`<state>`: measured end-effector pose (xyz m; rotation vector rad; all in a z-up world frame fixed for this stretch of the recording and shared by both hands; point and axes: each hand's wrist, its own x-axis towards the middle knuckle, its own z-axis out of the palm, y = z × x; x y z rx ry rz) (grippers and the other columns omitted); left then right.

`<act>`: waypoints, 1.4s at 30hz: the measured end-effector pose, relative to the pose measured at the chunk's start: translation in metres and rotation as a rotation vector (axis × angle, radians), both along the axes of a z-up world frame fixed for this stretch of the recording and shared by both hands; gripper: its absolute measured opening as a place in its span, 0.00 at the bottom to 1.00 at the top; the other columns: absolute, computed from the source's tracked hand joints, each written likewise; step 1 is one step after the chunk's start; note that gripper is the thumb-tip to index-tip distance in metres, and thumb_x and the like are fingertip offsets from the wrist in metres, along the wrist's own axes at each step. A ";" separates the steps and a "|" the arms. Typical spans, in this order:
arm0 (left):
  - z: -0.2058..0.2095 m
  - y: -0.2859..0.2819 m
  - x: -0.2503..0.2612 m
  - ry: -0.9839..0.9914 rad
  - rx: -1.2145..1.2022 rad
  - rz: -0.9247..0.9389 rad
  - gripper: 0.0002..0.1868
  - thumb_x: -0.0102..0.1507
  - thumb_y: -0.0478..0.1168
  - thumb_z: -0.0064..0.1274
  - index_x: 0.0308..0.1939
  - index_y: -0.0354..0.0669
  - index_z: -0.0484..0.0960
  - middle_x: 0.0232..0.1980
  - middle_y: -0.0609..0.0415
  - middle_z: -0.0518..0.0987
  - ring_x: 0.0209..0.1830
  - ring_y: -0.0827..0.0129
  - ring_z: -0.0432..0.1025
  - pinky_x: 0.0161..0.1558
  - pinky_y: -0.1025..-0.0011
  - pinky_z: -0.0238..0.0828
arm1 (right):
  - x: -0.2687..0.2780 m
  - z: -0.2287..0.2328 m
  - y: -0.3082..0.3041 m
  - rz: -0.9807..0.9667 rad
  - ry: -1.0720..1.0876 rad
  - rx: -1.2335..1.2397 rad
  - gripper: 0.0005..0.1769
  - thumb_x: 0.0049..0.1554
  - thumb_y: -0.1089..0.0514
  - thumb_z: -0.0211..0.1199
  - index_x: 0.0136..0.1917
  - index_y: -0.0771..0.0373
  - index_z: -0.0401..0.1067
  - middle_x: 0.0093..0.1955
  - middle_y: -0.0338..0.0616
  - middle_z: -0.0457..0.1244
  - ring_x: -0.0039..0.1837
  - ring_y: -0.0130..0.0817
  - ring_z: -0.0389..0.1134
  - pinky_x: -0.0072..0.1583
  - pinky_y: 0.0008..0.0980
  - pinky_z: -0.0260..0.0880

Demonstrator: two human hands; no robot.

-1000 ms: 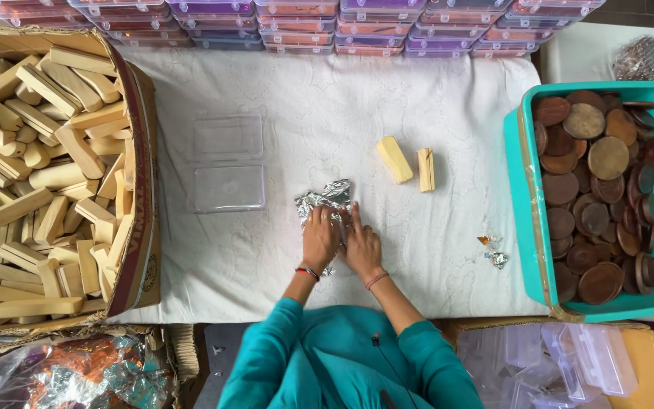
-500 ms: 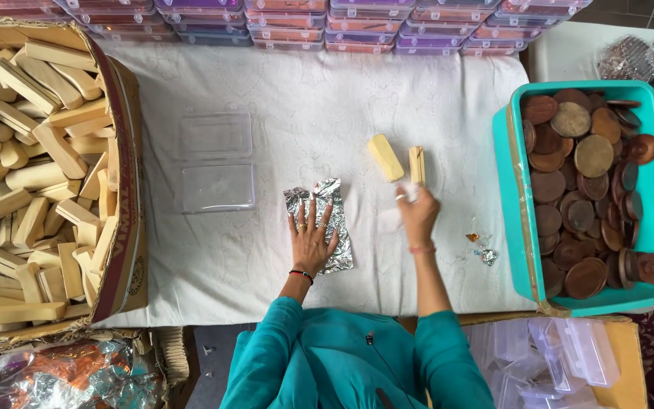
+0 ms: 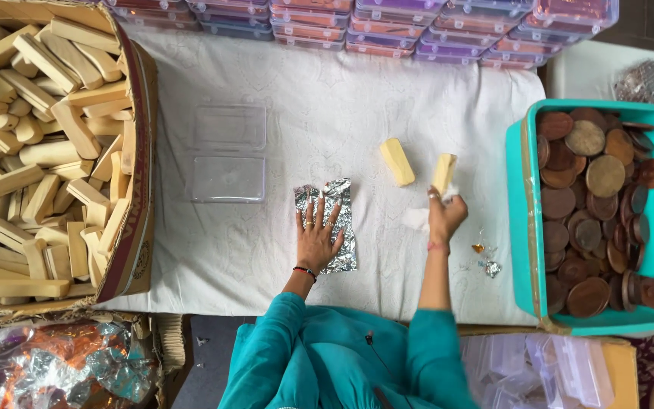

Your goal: Cleaning and wrapping wooden blocks before placing them into a plastic container.

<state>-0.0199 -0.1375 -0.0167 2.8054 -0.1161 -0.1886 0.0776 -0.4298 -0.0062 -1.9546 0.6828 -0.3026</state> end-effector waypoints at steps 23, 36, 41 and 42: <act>0.020 0.050 0.020 -0.349 -0.314 0.136 0.28 0.61 0.41 0.57 0.66 0.43 0.72 0.70 0.45 0.68 0.72 0.48 0.60 0.74 0.45 0.45 | -0.017 0.028 0.163 1.039 -0.100 -0.601 0.29 0.48 0.68 0.68 0.63 0.57 0.73 0.62 0.42 0.62 0.47 0.44 0.73 0.47 0.42 0.74; 0.032 0.055 0.026 -0.379 -0.442 0.092 0.18 0.59 0.35 0.62 0.53 0.42 0.84 0.57 0.50 0.80 0.61 0.52 0.71 0.70 0.52 0.60 | -0.001 0.042 0.153 1.103 -0.035 -0.404 0.20 0.53 0.56 0.71 0.59 0.58 0.76 0.60 0.39 0.65 0.47 0.38 0.73 0.50 0.36 0.75; 0.031 0.058 0.027 -0.308 -0.439 0.093 0.18 0.58 0.35 0.62 0.52 0.45 0.85 0.55 0.52 0.82 0.59 0.53 0.72 0.72 0.52 0.59 | 0.035 0.025 0.152 1.032 -0.032 -0.378 0.20 0.56 0.56 0.70 0.61 0.60 0.76 0.61 0.43 0.65 0.52 0.42 0.72 0.54 0.38 0.73; 0.032 0.057 0.028 -0.287 -0.444 0.093 0.18 0.58 0.35 0.62 0.52 0.45 0.85 0.55 0.53 0.82 0.58 0.53 0.72 0.72 0.52 0.59 | 0.042 0.022 0.153 1.013 -0.008 -0.395 0.21 0.56 0.55 0.70 0.62 0.61 0.76 0.60 0.45 0.64 0.53 0.45 0.72 0.55 0.39 0.72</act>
